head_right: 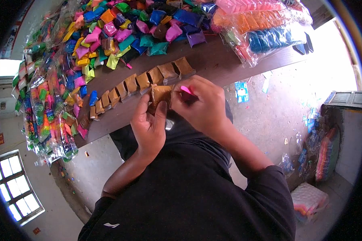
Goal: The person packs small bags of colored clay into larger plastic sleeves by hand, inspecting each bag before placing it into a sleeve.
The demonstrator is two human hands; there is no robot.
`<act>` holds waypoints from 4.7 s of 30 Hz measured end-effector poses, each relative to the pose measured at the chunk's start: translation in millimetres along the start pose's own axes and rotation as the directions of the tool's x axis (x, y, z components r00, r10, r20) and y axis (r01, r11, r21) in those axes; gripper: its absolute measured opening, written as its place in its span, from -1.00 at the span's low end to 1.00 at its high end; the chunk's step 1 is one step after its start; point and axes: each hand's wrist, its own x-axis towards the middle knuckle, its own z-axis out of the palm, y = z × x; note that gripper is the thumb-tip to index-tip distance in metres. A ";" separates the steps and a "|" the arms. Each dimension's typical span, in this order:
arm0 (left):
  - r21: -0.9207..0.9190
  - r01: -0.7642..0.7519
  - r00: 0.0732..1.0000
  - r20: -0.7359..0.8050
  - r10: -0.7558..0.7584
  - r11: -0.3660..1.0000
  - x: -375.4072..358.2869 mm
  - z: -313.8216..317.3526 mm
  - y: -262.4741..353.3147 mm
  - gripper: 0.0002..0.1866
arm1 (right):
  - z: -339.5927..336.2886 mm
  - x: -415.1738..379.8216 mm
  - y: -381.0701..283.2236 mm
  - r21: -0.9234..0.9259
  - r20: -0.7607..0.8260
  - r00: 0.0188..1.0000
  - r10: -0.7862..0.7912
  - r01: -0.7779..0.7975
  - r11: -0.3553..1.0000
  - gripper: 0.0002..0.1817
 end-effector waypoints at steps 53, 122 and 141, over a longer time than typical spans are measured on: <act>0.949 -0.039 0.991 -0.004 0.137 0.312 396.2 -30.2 -76.3 -0.60 | 1.1 13.5 134.7 -0.190 -0.435 0.899 -0.050 -0.037 0.981 -0.68; -0.652 0.405 0.914 0.263 -0.310 0.641 -33.5 -99.4 34.7 -0.72 | 68.8 -15.2 -55.3 0.529 0.496 0.804 0.329 -0.580 0.620 -0.81; -0.334 0.300 0.934 -0.087 -0.346 0.893 -34.3 -84.9 38.0 -0.67 | 59.5 -47.2 -65.3 0.336 0.350 0.921 0.168 -0.291 0.896 -0.91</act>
